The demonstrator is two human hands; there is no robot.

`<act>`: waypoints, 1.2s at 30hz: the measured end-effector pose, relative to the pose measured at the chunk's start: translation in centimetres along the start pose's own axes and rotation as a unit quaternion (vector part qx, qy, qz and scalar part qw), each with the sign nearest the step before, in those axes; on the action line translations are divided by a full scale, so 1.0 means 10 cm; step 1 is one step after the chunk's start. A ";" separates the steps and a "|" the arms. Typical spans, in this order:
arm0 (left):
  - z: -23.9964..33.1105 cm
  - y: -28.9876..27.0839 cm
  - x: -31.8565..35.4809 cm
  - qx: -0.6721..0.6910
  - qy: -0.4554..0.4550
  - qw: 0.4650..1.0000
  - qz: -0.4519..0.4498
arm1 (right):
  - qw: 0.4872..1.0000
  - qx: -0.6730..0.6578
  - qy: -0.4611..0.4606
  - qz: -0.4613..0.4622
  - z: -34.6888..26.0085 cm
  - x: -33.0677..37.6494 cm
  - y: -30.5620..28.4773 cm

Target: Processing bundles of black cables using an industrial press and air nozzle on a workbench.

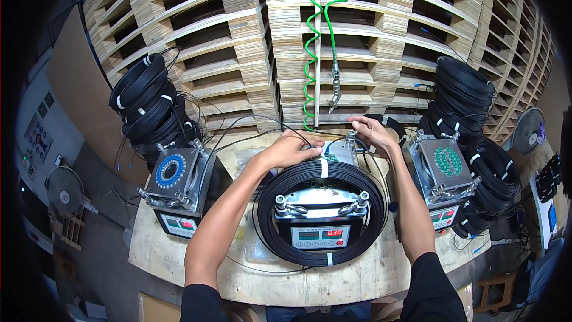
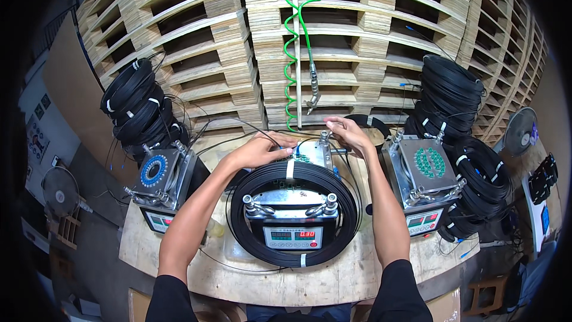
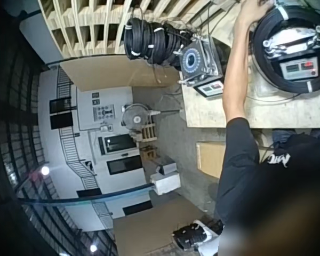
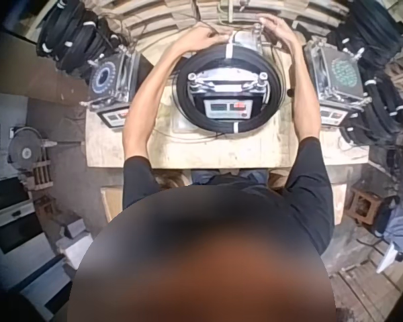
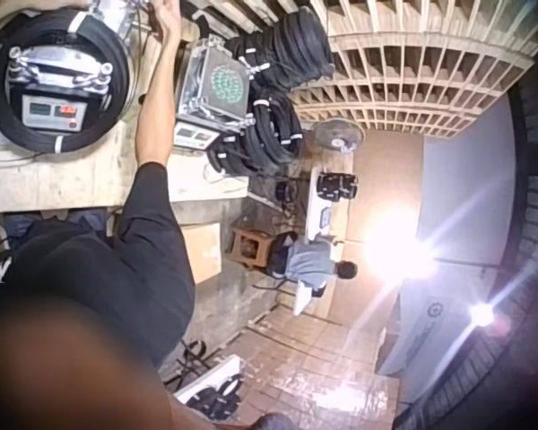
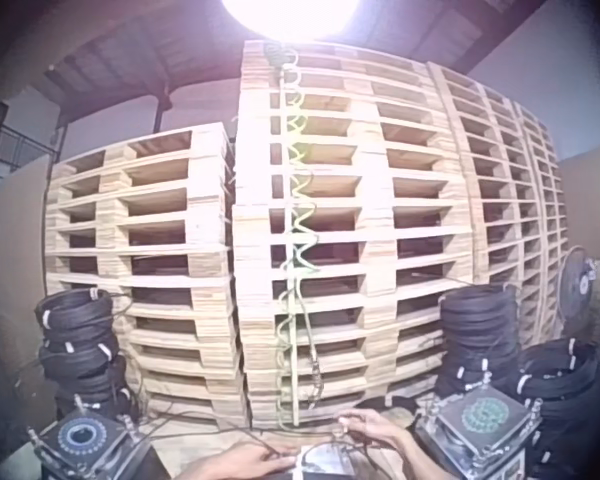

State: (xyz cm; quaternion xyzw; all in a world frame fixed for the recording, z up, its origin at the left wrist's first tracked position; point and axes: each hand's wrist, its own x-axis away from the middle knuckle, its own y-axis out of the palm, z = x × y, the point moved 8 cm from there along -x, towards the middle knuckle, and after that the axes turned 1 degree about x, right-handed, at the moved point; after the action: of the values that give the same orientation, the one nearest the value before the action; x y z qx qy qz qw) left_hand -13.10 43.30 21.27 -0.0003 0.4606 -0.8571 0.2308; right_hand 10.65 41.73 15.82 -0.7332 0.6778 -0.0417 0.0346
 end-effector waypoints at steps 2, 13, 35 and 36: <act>-0.03 -0.01 0.03 -0.001 -0.005 1.000 0.001 | 0.996 -0.085 0.018 0.024 0.02 0.09 0.01; 0.04 -0.23 0.10 0.023 0.043 0.999 -0.023 | 0.976 0.095 -0.107 0.162 -0.01 0.23 -0.18; -1.54 0.13 0.46 0.641 -0.132 0.688 0.315 | 0.826 0.312 -0.292 0.367 -0.78 2.03 1.30; -1.57 0.16 0.46 0.641 -0.132 0.688 0.314 | 0.822 0.320 -0.294 0.368 -0.78 2.04 1.30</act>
State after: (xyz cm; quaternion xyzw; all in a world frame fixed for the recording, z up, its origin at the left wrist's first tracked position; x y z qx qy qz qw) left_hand -19.93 53.07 9.98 0.1789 -0.2632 -0.8123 0.4888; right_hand -1.52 20.45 22.51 -0.3549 0.8033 -0.0228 0.4778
